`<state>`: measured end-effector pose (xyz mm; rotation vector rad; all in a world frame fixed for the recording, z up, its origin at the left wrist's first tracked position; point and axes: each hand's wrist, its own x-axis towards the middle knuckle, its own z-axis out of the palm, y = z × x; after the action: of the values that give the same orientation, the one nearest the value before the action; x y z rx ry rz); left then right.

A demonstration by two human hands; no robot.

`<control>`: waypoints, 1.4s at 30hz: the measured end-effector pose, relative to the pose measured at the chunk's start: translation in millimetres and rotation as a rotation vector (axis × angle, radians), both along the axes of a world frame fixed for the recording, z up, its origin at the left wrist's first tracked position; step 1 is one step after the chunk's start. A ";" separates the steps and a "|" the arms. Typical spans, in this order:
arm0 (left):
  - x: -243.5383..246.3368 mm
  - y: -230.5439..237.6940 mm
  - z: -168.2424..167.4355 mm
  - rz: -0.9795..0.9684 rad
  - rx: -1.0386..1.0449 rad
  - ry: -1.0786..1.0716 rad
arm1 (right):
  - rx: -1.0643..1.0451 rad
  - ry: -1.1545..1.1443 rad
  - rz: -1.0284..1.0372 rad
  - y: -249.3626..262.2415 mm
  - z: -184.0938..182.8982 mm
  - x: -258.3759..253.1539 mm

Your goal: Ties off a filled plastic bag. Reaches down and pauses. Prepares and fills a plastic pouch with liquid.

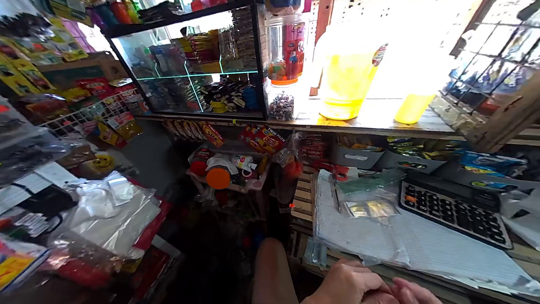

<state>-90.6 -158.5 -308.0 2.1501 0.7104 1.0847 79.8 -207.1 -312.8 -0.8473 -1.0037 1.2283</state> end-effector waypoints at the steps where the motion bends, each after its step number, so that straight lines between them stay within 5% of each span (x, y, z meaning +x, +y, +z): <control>1: 2.6 -2.3 1.6 -0.035 -0.029 -0.021 | -0.019 0.023 -0.058 1.1 2.3 -0.2; 6: 15.3 0.6 6.8 -0.208 -0.078 0.003 | 0.018 0.034 -0.109 6.8 14.2 17.7; 9: 14.3 32.1 49.8 -0.114 0.067 0.111 | 0.081 0.010 -0.200 7.0 35.2 34.3; 16: 74.6 191.7 171.3 0.152 0.130 0.042 | 0.316 -0.091 -0.414 18.7 64.5 67.5; 21: 130.9 297.7 208.0 0.339 -0.007 -0.050 | 0.361 -0.137 -0.399 17.0 76.2 88.1; 25: 151.7 338.5 212.7 0.284 -0.202 -0.031 | 0.264 -0.099 -0.397 11.4 77.1 104.1; 31: 144.2 328.9 203.5 0.342 -0.050 -0.024 | 0.276 -0.093 -0.415 18.1 73.5 117.3; 36: 108.8 238.3 184.0 0.245 0.141 -0.089 | 0.338 -0.257 -0.592 25.2 82.3 110.8; 42: 58.1 126.7 146.7 0.153 0.528 0.073 | 0.379 -0.457 -0.667 22.4 83.7 94.0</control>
<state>-32.5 -31.7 -161.3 2.6212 0.6856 1.4019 173.8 -184.7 -229.2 -1.0626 -1.1355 0.2666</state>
